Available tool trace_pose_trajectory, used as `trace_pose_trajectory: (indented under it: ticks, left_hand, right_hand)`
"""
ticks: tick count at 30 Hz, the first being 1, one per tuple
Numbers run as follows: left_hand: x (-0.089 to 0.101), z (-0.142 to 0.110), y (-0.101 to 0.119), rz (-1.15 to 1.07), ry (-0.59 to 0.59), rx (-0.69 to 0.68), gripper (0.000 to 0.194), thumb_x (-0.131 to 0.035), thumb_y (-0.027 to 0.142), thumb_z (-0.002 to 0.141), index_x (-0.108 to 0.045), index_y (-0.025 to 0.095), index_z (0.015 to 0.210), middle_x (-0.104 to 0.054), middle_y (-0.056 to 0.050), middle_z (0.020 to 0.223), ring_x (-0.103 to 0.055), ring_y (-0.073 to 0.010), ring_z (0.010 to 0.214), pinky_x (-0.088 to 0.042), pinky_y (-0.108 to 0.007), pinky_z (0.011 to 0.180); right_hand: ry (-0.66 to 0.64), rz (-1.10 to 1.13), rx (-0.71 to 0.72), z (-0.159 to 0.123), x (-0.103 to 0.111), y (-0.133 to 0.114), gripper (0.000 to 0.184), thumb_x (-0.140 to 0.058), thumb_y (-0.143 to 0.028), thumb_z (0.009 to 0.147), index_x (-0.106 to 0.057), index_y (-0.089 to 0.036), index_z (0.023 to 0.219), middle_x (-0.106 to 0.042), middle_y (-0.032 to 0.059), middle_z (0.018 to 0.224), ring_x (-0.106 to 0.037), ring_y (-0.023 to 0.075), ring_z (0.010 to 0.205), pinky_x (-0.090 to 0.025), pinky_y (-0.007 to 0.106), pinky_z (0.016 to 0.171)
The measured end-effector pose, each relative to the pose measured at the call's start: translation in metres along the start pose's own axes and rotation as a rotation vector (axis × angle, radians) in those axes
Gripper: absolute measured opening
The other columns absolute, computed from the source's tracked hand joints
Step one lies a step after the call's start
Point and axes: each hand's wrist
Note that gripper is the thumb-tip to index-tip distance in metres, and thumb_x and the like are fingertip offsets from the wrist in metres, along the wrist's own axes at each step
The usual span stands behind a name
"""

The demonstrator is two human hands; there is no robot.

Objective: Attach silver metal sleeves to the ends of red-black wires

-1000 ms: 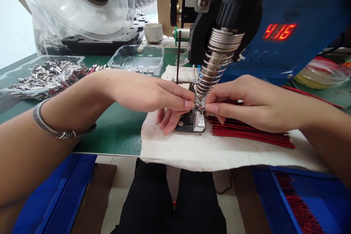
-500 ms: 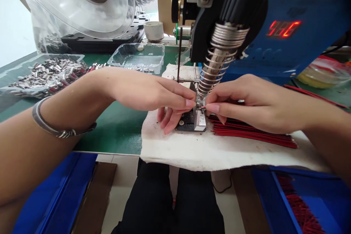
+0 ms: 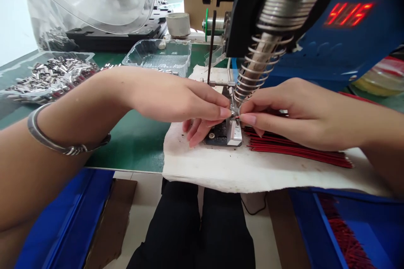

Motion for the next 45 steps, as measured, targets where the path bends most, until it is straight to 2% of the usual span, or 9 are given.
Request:
trace_pose_trajectory:
  ticks: [3,7,11,18,28,33,37,41,45]
  left_hand:
    - [-0.002,0.001,0.002,0.032,0.017,-0.004,0.043,-0.038,0.036,0.109,-0.056,0.018,0.075,-0.07,0.0,0.077,-0.066,-0.0131,0.079,-0.054,-0.02,0.08]
    - [-0.003,0.002,0.003,0.023,0.024,0.002,0.043,-0.04,0.038,0.107,-0.056,0.019,0.073,-0.069,-0.002,0.076,-0.069,-0.0164,0.08,-0.055,-0.025,0.08]
    - [-0.003,0.003,0.002,0.01,0.036,0.012,0.041,-0.04,0.043,0.102,-0.059,0.018,0.076,-0.062,-0.001,0.072,-0.069,-0.0183,0.084,-0.055,-0.028,0.085]
    - [0.0,0.002,-0.003,0.001,0.011,-0.014,0.041,-0.042,0.046,0.101,-0.054,0.019,0.072,-0.062,0.001,0.07,-0.069,-0.0163,0.081,-0.055,-0.025,0.08]
    - [0.0,0.003,-0.005,0.014,0.013,-0.006,0.051,-0.045,0.058,0.099,-0.068,0.018,0.078,-0.066,-0.001,0.073,-0.073,-0.0222,0.092,-0.058,-0.034,0.091]
    - [0.0,0.001,-0.006,0.02,0.015,0.0,0.05,-0.045,0.056,0.101,-0.072,0.018,0.082,-0.071,-0.002,0.076,-0.073,-0.0261,0.104,-0.058,-0.036,0.097]
    - [0.001,0.001,-0.007,0.02,0.006,0.003,0.047,-0.046,0.056,0.1,-0.067,0.02,0.079,-0.071,-0.001,0.076,-0.075,-0.0232,0.096,-0.059,-0.031,0.09]
    - [0.003,0.002,-0.01,0.012,-0.021,-0.028,0.047,-0.042,0.055,0.101,-0.065,0.018,0.083,-0.07,0.001,0.076,-0.072,-0.0176,0.084,-0.059,-0.031,0.085]
    - [0.005,0.0,-0.012,0.015,-0.039,-0.049,0.043,-0.041,0.05,0.104,-0.064,0.018,0.087,-0.073,0.002,0.081,-0.073,-0.017,0.088,-0.061,-0.029,0.086]
  right_hand:
    - [-0.049,-0.019,0.021,-0.001,0.0,0.002,0.036,-0.053,-0.043,0.111,-0.065,-0.019,0.087,-0.059,-0.0042,0.066,-0.049,0.0083,0.054,-0.036,0.026,0.055]
    - [-0.086,0.006,0.034,0.0,-0.002,0.003,0.044,-0.051,-0.046,0.113,-0.057,-0.019,0.079,-0.051,-0.0052,0.061,-0.045,0.0073,0.051,-0.032,0.027,0.051]
    - [-0.07,-0.007,0.044,0.001,-0.003,0.003,0.042,-0.052,-0.044,0.112,-0.059,-0.019,0.08,-0.052,-0.005,0.06,-0.046,0.0079,0.051,-0.031,0.028,0.054]
    - [-0.076,0.0,0.051,0.002,-0.002,0.003,0.043,-0.051,-0.045,0.113,-0.056,-0.019,0.079,-0.05,-0.0052,0.06,-0.044,0.008,0.051,-0.029,0.029,0.055]
    - [-0.056,0.001,0.066,0.004,-0.002,-0.001,0.043,-0.051,-0.044,0.112,-0.056,-0.019,0.077,-0.053,-0.0046,0.061,-0.047,0.0086,0.053,-0.032,0.029,0.057]
    - [-0.073,0.0,0.044,0.002,-0.003,0.001,0.042,-0.05,-0.044,0.113,-0.055,-0.019,0.079,-0.052,-0.0048,0.061,-0.044,0.0083,0.052,-0.029,0.03,0.056]
    - [-0.075,-0.013,0.052,0.001,-0.003,0.002,0.042,-0.049,-0.042,0.113,-0.055,-0.019,0.079,-0.051,-0.0055,0.06,-0.044,0.0069,0.051,-0.03,0.029,0.054]
    - [-0.061,-0.017,0.068,0.001,-0.003,0.001,0.043,-0.049,-0.041,0.113,-0.055,-0.019,0.077,-0.051,-0.0058,0.059,-0.044,0.0066,0.05,-0.029,0.029,0.053]
    - [-0.051,-0.016,0.085,0.002,-0.003,0.002,0.042,-0.05,-0.042,0.113,-0.055,-0.019,0.077,-0.051,-0.0058,0.059,-0.043,0.0071,0.05,-0.029,0.029,0.056]
Point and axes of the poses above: each hand's wrist, its own z-axis towards the middle knuckle, its own x-axis out of the back of the hand, y = z × x
